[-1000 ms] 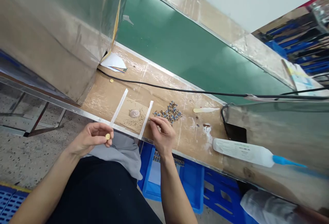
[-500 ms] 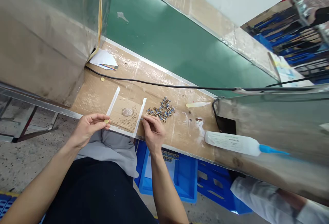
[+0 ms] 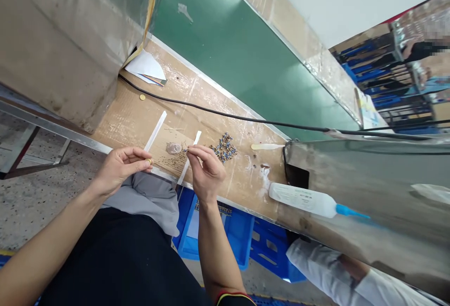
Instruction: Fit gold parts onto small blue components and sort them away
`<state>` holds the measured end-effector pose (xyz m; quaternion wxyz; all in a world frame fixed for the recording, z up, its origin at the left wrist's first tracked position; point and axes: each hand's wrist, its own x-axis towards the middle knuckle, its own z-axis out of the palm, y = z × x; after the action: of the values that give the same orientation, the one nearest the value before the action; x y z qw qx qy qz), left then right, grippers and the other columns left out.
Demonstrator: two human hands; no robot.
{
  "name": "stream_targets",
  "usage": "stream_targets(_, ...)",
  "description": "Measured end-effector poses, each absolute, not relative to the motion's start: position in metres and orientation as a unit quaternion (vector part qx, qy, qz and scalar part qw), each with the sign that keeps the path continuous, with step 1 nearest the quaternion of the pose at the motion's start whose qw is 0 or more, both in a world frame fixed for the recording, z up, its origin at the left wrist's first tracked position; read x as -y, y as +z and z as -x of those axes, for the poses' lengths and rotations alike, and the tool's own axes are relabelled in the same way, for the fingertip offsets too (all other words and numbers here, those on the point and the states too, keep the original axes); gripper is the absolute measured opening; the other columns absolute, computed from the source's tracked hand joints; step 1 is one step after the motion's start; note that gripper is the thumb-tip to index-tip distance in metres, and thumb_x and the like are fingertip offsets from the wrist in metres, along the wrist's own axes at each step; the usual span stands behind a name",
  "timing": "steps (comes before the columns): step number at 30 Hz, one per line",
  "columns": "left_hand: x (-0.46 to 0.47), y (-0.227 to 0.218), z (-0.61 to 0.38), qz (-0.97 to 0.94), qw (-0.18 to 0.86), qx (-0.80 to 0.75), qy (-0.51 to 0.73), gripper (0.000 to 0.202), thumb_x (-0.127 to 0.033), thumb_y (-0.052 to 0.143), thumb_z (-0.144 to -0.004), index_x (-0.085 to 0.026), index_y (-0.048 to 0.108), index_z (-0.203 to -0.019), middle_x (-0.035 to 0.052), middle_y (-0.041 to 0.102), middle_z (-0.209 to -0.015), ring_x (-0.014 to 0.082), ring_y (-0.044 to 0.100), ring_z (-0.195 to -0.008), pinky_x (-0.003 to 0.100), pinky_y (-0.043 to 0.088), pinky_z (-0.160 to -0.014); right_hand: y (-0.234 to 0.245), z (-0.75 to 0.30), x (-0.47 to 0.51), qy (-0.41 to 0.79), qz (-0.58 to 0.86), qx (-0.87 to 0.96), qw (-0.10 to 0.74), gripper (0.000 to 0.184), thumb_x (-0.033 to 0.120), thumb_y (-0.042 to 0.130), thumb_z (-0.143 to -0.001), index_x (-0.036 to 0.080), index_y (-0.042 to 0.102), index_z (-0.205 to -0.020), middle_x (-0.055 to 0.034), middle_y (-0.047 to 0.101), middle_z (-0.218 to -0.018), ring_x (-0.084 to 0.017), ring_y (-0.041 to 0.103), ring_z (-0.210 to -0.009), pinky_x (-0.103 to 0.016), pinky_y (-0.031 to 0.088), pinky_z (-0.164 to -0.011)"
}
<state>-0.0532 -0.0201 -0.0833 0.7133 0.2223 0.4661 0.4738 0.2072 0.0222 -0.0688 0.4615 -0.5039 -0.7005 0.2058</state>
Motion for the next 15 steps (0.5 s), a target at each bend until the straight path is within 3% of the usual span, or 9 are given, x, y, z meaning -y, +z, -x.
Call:
stream_targets(7,0.0206,-0.0837,0.0483,-0.185,0.716,-0.454,0.497,0.038,-0.033,0.108,-0.074,-0.021,0.091,-0.106,0.0046,0.084,-0.093,0.0142,0.078,-0.081,0.023,0.065,-0.078,-0.0706,-0.2025,-0.0254,0.202,0.509,0.712,0.440,0.017,0.016,0.077,-0.106,0.030,0.087,-0.111,-0.0034,0.086,-0.110,-0.021,0.083,-0.106,-0.038,0.069,-0.098)
stream_targets(15,0.0238,-0.0865,0.0489,-0.203,0.715,-0.452,0.494,0.027,-0.033,0.103,-0.082,-0.019,0.088,-0.099,0.0042,0.083,-0.092,0.0141,0.077,-0.082,0.024,0.063,-0.081,-0.0712,-0.1983,-0.0253,0.176,0.501,0.728,0.434,0.018,0.016,0.076,-0.107,0.029,0.086,-0.113,-0.0042,0.086,-0.112,-0.021,0.083,-0.106,-0.039,0.069,-0.097)
